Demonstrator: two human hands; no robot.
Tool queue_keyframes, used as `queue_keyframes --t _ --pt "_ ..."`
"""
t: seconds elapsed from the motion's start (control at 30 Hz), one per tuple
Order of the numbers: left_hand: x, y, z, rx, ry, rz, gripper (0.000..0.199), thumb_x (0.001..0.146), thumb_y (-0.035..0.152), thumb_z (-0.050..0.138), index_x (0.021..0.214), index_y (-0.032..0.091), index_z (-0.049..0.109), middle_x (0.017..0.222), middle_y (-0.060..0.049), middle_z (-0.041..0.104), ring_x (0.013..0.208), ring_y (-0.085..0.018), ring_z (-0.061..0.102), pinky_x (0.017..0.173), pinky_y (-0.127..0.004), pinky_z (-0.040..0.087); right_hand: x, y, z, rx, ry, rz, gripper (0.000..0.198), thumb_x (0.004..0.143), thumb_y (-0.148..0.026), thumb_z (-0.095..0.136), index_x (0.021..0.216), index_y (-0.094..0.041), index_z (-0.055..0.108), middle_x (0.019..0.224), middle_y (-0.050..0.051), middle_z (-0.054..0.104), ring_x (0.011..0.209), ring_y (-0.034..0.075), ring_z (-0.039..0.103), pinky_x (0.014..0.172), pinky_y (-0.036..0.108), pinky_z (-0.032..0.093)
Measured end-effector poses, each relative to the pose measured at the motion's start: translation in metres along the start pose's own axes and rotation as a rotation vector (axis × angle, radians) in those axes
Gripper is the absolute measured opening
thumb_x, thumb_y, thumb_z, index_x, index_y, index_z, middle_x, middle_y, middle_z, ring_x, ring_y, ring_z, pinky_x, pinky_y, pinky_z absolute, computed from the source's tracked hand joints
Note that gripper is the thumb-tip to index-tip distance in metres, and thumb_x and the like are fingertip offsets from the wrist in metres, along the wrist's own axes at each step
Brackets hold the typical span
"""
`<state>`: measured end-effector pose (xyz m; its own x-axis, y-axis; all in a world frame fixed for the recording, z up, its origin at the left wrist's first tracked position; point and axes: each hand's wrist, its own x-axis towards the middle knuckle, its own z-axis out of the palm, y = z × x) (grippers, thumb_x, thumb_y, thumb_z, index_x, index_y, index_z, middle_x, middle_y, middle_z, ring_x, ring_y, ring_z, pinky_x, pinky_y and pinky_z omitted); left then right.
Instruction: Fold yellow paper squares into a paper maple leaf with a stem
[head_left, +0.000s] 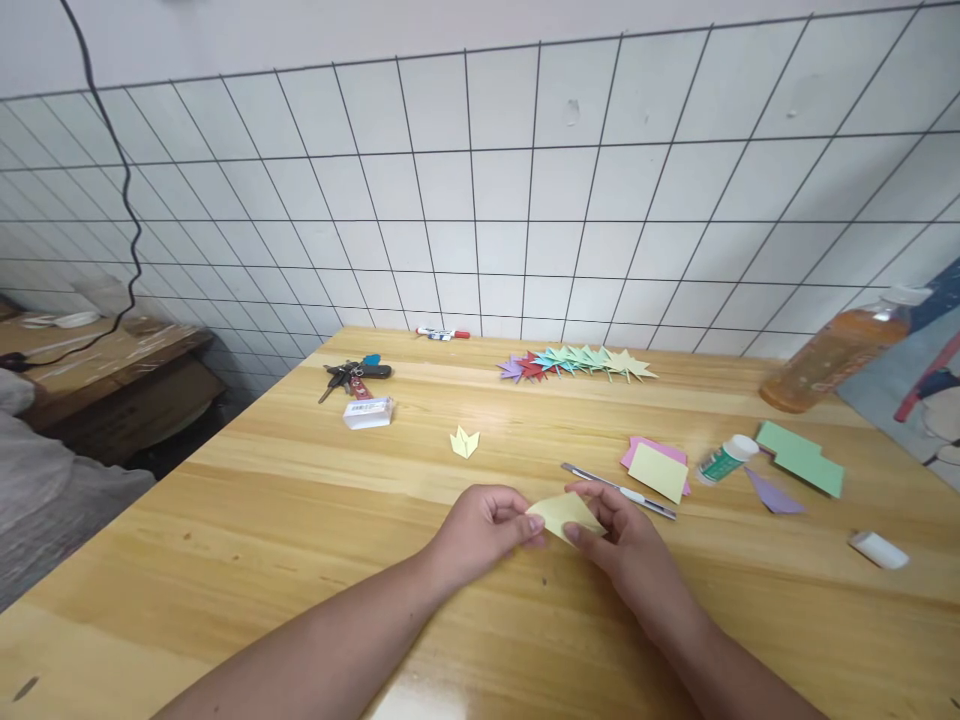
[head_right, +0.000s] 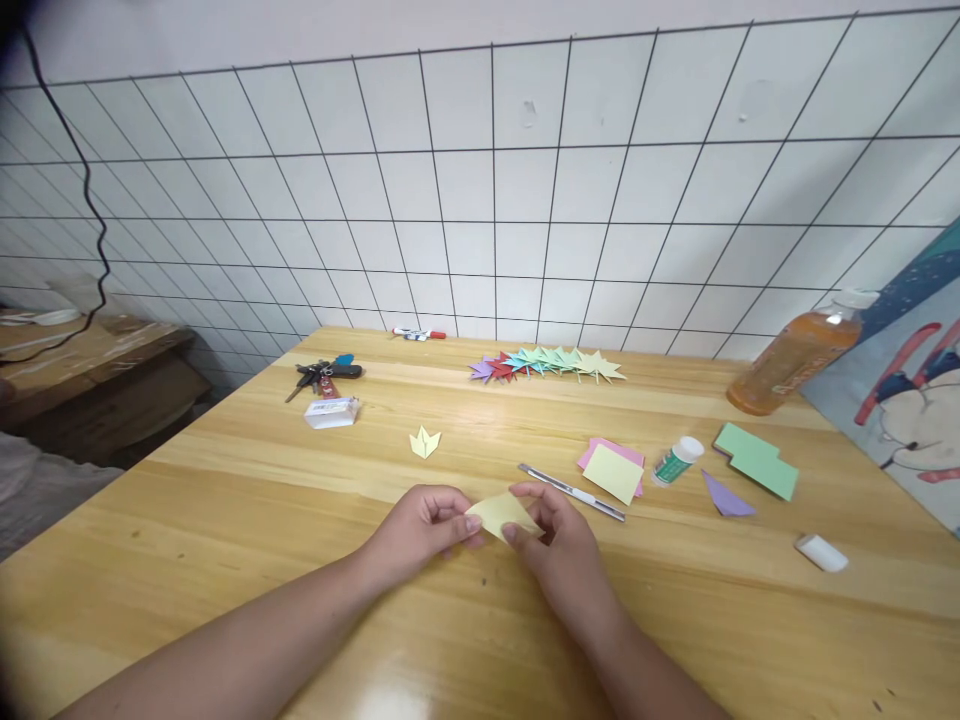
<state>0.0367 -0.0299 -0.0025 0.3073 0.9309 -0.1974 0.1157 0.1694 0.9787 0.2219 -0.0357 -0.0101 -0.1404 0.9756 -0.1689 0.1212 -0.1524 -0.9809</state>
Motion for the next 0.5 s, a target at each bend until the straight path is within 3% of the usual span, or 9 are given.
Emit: queue_keyframes --t 0.13,0.27,0.4,0.5 --pt "0.0015 0.0011 -0.0014 -0.038 -0.01 -0.037 0.038 0.067 0.046 0.068 0.085 0.012 0.067 0.076 -0.009 0.071 0.065 -0.016 0.061 0.048 -0.019 0.036 -0.0005 -0.0013 -0.0011 0.008 0.033 0.003 0.041 0.07 -0.039 0.065 0.106 -0.023 0.053 0.068 -0.003 0.055 0.062 0.015 0.052 0.056 0.025 0.037" --pt "0.002 -0.0041 -0.0029 -0.048 0.007 -0.015 0.035 0.071 0.045 0.065 0.078 0.011 0.068 0.074 -0.009 0.071 0.063 -0.015 0.061 0.052 -0.021 0.04 -0.0031 -0.0015 0.0019 -0.02 0.007 -0.023 0.041 0.072 -0.037 0.062 0.108 -0.021 0.051 0.071 -0.002 0.056 0.063 0.015 0.053 0.056 0.025 0.039" --pt "0.001 -0.0052 -0.0012 -0.013 -0.004 0.023 0.03 0.07 0.041 0.066 0.067 0.011 0.067 0.062 -0.006 0.069 0.053 -0.012 0.055 0.052 -0.021 0.038 -0.0067 -0.0028 0.0052 -0.048 -0.033 -0.091 0.037 0.073 -0.031 0.061 0.107 -0.022 0.051 0.088 0.003 0.06 0.077 0.018 0.057 0.064 0.028 0.044" --pt "0.0006 -0.0038 0.0008 0.001 -0.016 0.035 0.029 0.07 0.039 0.066 0.063 0.011 0.066 0.06 -0.005 0.067 0.053 -0.012 0.055 0.054 -0.022 0.039 -0.0073 -0.0033 0.0056 -0.068 -0.042 -0.12 0.023 0.075 -0.032 0.06 0.095 -0.022 0.056 0.079 0.001 0.06 0.068 0.016 0.056 0.059 0.026 0.044"
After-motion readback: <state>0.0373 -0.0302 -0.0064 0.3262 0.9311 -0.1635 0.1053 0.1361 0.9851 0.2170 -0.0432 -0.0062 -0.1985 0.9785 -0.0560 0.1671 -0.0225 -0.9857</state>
